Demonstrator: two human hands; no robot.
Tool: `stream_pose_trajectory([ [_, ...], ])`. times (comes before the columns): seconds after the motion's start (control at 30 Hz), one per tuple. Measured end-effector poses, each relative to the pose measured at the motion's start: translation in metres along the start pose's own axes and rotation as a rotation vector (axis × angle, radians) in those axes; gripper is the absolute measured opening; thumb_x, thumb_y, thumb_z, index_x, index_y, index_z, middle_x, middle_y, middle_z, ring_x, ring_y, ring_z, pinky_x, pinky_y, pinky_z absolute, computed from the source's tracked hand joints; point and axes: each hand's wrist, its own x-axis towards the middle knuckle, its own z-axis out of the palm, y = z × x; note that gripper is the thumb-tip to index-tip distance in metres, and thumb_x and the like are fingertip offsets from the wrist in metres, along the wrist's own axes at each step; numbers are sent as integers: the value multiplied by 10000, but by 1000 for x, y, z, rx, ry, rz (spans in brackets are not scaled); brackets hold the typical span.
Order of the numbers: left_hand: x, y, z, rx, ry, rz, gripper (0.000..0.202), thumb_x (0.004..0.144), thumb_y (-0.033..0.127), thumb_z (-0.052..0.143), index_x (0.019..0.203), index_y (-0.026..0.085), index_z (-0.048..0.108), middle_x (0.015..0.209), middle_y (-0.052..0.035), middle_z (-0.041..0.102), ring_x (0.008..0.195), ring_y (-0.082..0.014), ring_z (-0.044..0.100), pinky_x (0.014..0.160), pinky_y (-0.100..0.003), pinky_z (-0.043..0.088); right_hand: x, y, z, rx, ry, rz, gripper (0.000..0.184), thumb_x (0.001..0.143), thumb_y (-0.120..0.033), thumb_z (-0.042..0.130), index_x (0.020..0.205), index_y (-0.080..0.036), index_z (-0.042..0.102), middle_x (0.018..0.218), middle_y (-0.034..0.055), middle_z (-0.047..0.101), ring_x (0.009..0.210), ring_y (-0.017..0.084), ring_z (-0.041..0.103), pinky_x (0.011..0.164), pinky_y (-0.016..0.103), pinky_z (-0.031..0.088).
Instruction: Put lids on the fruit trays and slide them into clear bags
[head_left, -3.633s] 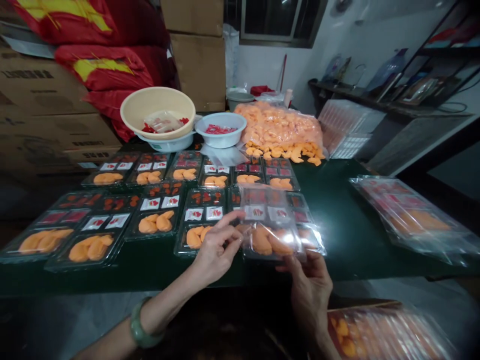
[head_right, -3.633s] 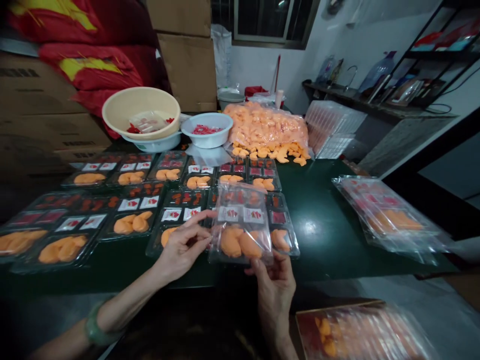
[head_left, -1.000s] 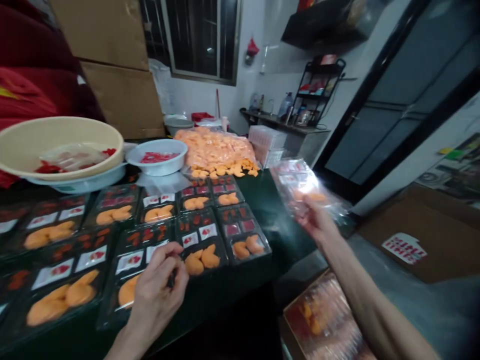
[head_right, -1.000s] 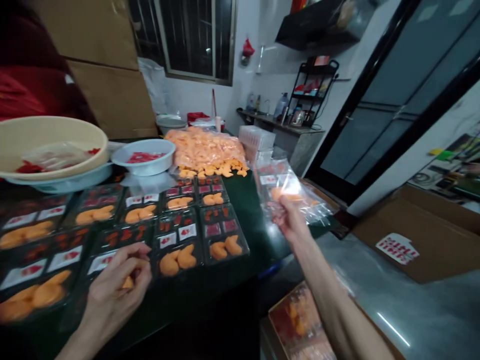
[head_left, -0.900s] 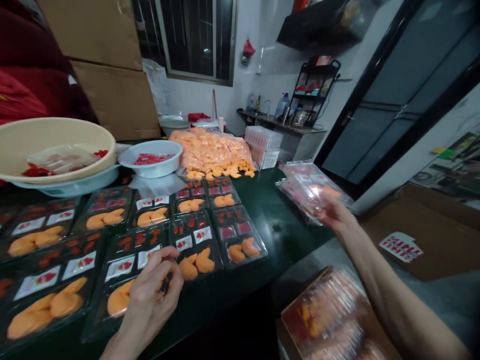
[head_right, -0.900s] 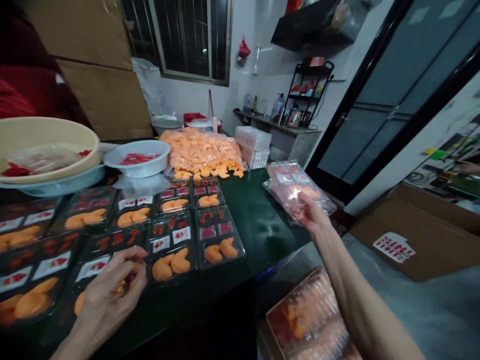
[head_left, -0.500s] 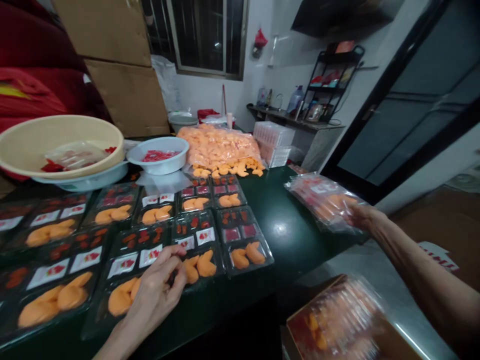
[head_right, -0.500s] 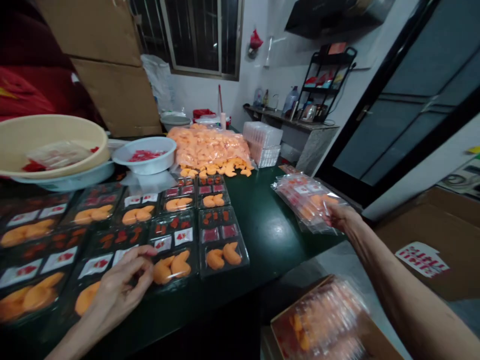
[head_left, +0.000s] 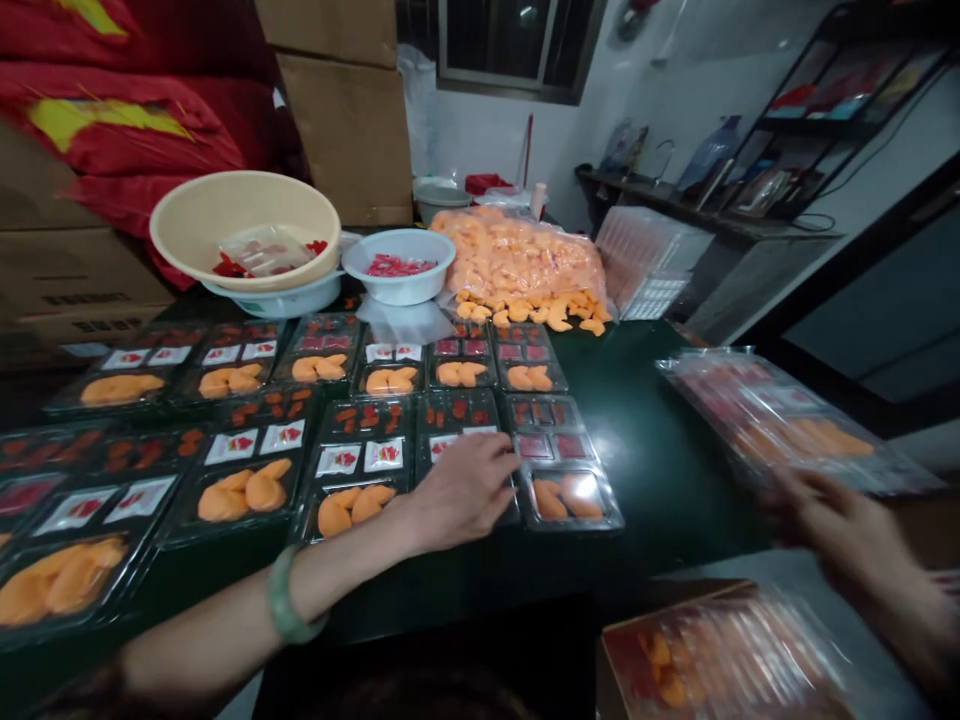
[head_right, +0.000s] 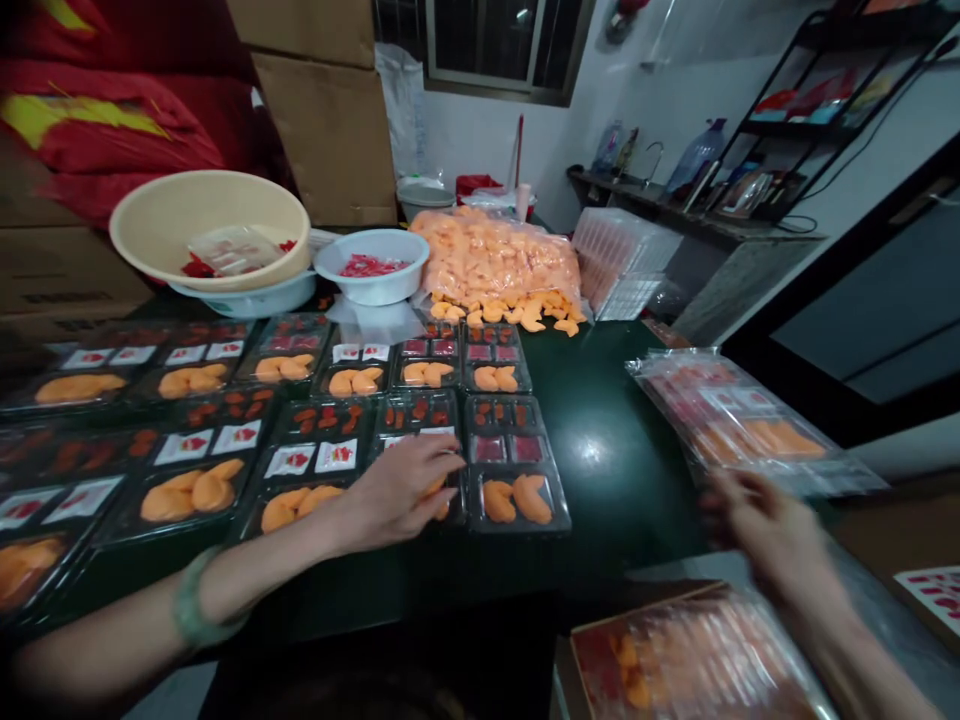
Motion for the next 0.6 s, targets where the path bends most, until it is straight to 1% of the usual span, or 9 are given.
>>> stream_pose_trajectory([
  [0.03, 10, 3, 6, 65, -67, 50, 274, 842, 252, 472, 1087, 146, 529, 1187, -145, 504, 1086, -278, 494, 881, -428, 413, -16, -6, 34, -103, -40, -40, 291, 684, -388, 681, 916, -251, 568, 647, 52, 643, 535, 169, 599, 391, 243, 474],
  [0.07, 19, 5, 12, 127, -126, 82, 305, 835, 267, 481, 1108, 137, 525, 1207, -169, 490, 1111, -310, 472, 897, -466, 391, -29, -14, 68, -177, -140, -50, 279, 694, -346, 674, 917, -210, 574, 749, 65, 661, 628, 173, 624, 444, 237, 496],
  [0.13, 33, 7, 22, 220, -189, 106, 338, 830, 302, 480, 1102, 108, 531, 1162, -201, 504, 1078, -339, 481, 889, -489, 378, -44, -27, 125, -222, -223, 17, 210, 688, -257, 671, 853, -182, 565, 727, 42, 641, 600, 147, 598, 431, 218, 479],
  [0.17, 37, 7, 25, 245, -210, 110, 339, 828, 322, 480, 1076, 98, 544, 1109, -200, 525, 1033, -335, 503, 874, -479, 385, -46, -33, 146, -222, -277, 44, 187, 691, -233, 668, 834, -178, 561, 681, 26, 625, 576, 137, 583, 425, 213, 472],
  [0.23, 41, 5, 26, 270, -238, 121, 325, 816, 349, 494, 1011, 99, 565, 1013, -180, 549, 943, -309, 533, 842, -444, 398, -42, -39, 171, -205, -345, 89, 163, 691, -219, 674, 787, -176, 548, 571, -7, 578, 502, 123, 545, 389, 211, 451],
  [0.3, 40, 1, 24, 276, -244, 120, 310, 800, 365, 517, 978, 116, 564, 988, -160, 547, 906, -287, 536, 822, -415, 401, -33, -40, 180, -188, -410, 130, 170, 688, -235, 689, 738, -167, 542, 486, -27, 530, 421, 112, 498, 331, 204, 402],
  [0.4, 36, -5, 20, 262, -203, 111, 342, 801, 398, 524, 1017, 133, 535, 1029, -149, 527, 920, -272, 530, 826, -397, 393, -23, -37, 180, -142, -490, 181, 175, 703, -259, 691, 705, -151, 554, 458, -31, 520, 352, 85, 445, 285, 175, 310],
  [0.53, 35, -7, 25, 236, -166, 131, 362, 810, 416, 521, 1036, 134, 529, 1050, -152, 518, 942, -274, 529, 827, -391, 389, -25, -33, 176, 98, -623, 206, 133, 695, -172, 695, 776, -153, 591, 708, 40, 681, 588, 150, 643, 489, 222, 500],
  [0.6, 36, -5, 29, 234, -159, 139, 359, 808, 411, 527, 1024, 125, 540, 1047, -163, 529, 945, -278, 531, 812, -390, 392, -28, -30, 173, 191, -668, 206, 163, 669, -136, 712, 774, -160, 590, 787, 56, 700, 682, 189, 676, 539, 238, 526],
])
